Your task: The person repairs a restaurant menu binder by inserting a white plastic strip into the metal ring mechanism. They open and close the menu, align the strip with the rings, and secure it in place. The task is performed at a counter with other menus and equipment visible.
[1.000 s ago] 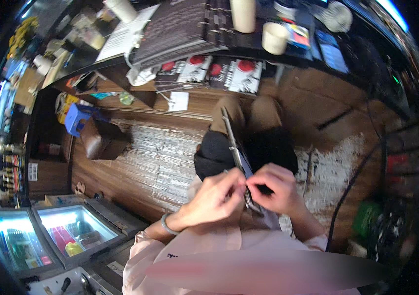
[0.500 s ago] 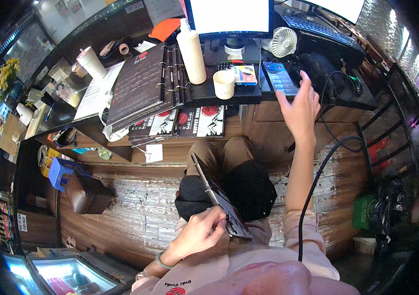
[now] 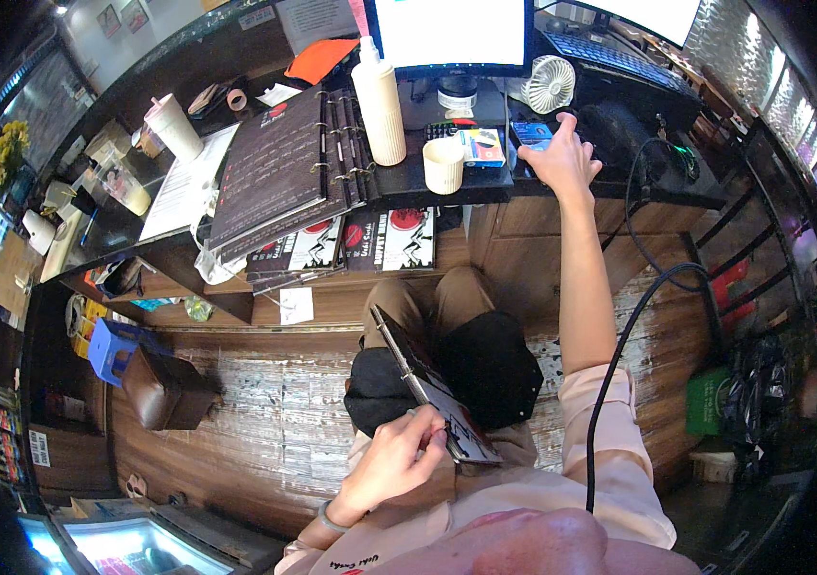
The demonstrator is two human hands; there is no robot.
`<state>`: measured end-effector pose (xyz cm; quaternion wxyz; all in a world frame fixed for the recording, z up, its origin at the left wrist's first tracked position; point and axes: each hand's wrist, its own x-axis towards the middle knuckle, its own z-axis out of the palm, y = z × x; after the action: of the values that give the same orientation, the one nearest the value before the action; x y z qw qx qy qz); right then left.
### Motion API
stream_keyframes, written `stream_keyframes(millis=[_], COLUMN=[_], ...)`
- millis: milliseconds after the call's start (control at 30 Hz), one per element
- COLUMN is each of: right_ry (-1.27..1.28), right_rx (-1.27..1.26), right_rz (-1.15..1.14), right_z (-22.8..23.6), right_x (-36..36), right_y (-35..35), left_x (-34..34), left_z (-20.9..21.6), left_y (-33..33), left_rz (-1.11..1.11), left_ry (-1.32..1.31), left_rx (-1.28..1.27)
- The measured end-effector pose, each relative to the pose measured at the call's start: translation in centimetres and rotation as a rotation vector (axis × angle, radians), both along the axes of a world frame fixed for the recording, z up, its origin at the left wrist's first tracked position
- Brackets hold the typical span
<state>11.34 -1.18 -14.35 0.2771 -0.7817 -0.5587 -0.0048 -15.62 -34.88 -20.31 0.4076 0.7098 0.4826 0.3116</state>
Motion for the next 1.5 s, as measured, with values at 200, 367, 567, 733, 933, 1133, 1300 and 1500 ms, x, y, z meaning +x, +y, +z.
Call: stream_keyframes(millis=[200, 367, 567, 733, 933, 1133, 1300, 1500], right_ry=[-0.005, -0.004, 0.335, 0.558, 0.845, 0.653, 0.575, 0.79], right_rx=[-0.03, 0.432, 0.177, -0.053, -0.222, -0.184, -0.088, -0.104], right_rz=[0.001, 0.234, 1.191, 1.356, 1.157, 1.206, 1.124, 0.993], right_z=[0.3, -0.2, -4.7, -8.5, -9.4, -9.1, -9.5, -10.9], right_x=[0.6, 0.5, -2.7, -6.6, -8.5, -7.8, -8.5, -8.3], right_y=[0.1, -5.9, -20.3, -24.5, -24.1, -21.8, -20.2, -19.2], left_x=[0.4, -0.1, -1.4, -1.2, -1.1, -1.8, -2.5, -1.0], left_z=[0.3, 1.0, 1.1, 0.6, -2.1, -2.4, -2.3, -3.0], left_y=[0.1, 0.3, 1.3, 2.6, 3.6, 6.5, 9.7, 12.3], left_rz=[-0.029, -0.009, 0.026, 0.099, 0.225, 0.103, 0.04, 0.072], left_ry=[0.029, 0.107, 0.126, 0.109, 0.0, 0.035, 0.098, -0.001], left_rx=[0.049, 0.015, 0.101, 0.012, 0.012, 0.028, 0.024, -0.041])
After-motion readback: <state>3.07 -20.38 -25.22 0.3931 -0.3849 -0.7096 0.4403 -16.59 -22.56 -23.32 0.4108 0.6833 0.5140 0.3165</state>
